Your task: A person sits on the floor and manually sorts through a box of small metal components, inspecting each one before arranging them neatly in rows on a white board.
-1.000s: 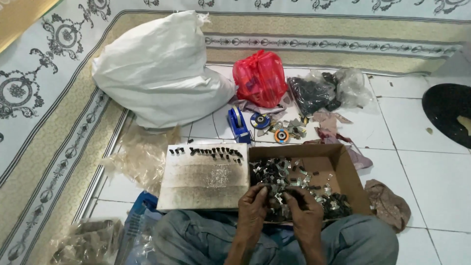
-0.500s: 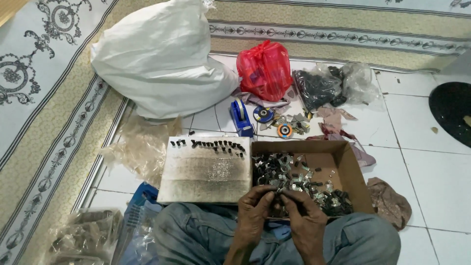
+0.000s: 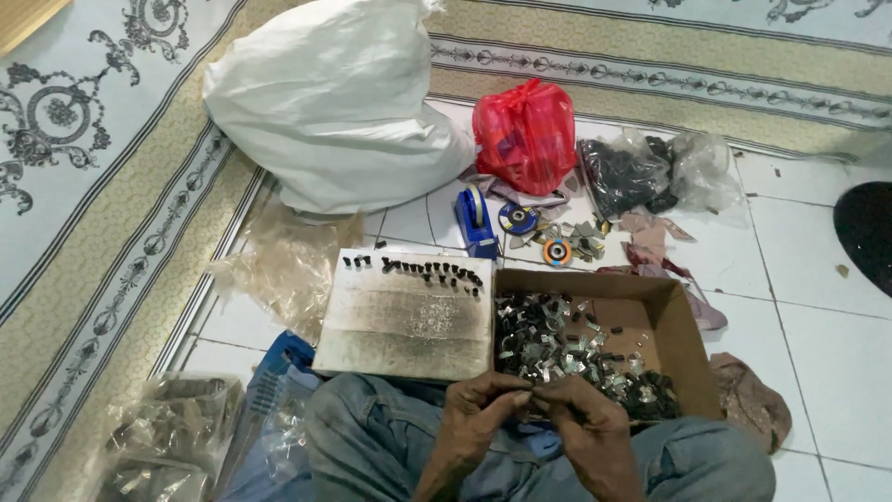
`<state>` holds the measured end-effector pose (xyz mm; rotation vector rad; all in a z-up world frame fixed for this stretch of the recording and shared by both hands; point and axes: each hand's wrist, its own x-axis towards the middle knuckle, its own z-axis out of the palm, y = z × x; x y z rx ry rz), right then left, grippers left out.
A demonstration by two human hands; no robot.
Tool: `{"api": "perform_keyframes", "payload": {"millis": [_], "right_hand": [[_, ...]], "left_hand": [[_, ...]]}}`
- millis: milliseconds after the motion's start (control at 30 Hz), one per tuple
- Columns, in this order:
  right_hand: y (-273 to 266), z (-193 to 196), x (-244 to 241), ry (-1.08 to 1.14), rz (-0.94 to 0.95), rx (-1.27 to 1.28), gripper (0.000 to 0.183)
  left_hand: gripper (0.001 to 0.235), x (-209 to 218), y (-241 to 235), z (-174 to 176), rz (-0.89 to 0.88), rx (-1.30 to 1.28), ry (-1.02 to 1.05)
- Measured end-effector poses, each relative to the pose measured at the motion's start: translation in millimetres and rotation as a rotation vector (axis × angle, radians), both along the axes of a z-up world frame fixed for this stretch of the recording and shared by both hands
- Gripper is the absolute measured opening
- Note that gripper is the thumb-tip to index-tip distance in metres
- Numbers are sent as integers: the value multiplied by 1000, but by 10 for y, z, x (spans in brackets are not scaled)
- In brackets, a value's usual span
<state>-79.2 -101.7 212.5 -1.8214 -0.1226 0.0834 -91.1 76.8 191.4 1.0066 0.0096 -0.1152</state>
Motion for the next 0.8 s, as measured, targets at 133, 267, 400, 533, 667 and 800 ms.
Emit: {"api": "perform_keyframes", "payload": {"millis": [133,267,400,533,667,800], "right_hand": [[53,-187,27,-70,18,-65,15],[247,-440,-23,69,-117,-52,20],[321,-1310,-70,0,-184,52,26],[324,-1951,-118,19,-216,-94,33],[540,-2044,-38,122,-227,10,34],[917,-1834,136,165,-264,104,23]], "left_hand": [[18,-8,11,-289,31,83,61],[23,-68,31,-449,106,-69,193],[25,-122,-60,-1141,255,-187,390],[31,-256,-72,-1762,271,-221,396],[30,-188,49,-1874,354,-213,468],[30,-25,229,-1612,465,-271,481]]}}
